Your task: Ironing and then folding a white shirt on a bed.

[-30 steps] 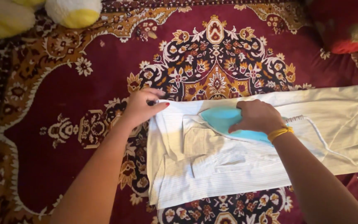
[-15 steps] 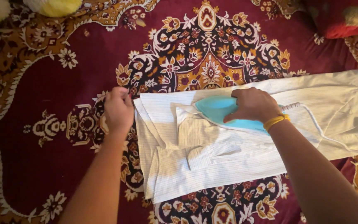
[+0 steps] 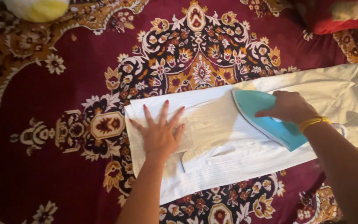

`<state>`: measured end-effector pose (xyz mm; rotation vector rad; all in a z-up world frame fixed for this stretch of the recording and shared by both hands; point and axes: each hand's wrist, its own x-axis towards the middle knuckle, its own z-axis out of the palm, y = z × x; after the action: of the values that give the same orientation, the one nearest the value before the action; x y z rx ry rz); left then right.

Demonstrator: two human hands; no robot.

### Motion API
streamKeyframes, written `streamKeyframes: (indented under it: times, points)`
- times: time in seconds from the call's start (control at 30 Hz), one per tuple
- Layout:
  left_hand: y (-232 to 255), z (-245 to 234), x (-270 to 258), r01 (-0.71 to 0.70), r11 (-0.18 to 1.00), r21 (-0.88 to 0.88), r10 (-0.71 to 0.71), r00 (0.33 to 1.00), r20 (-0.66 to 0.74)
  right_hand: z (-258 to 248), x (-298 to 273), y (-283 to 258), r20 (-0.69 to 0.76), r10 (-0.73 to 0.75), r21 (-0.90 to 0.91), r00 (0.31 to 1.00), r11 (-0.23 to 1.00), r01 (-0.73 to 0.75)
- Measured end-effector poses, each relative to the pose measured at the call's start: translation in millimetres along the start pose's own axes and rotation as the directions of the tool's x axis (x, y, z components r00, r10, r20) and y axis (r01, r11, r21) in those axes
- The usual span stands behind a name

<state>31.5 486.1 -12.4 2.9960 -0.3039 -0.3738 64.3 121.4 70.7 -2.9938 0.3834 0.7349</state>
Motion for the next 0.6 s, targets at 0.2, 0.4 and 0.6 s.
streamKeyframes:
  times: [0.2,0.4,0.6]
  points:
    - [39.1,-1.7,-2.4,0.143,0.988,-0.065,-0.149,0.984,-0.095,20.9,-17.2,19.7,0.027,0.085,0.096,0.996,0.992,-0.087]
    - [143.5,53.0,25.8,0.010,0.992,0.124,0.043,0.906,-0.420,22.0,-41.5,-4.4,-0.043,0.239,0.136,0.970,0.963,-0.231]
    - [178.4,51.1,34.6,-0.094,0.936,-0.340,-0.052,0.917,-0.395,12.1,-13.4,-10.0,-0.129,0.298,0.253,0.946,0.932,-0.259]
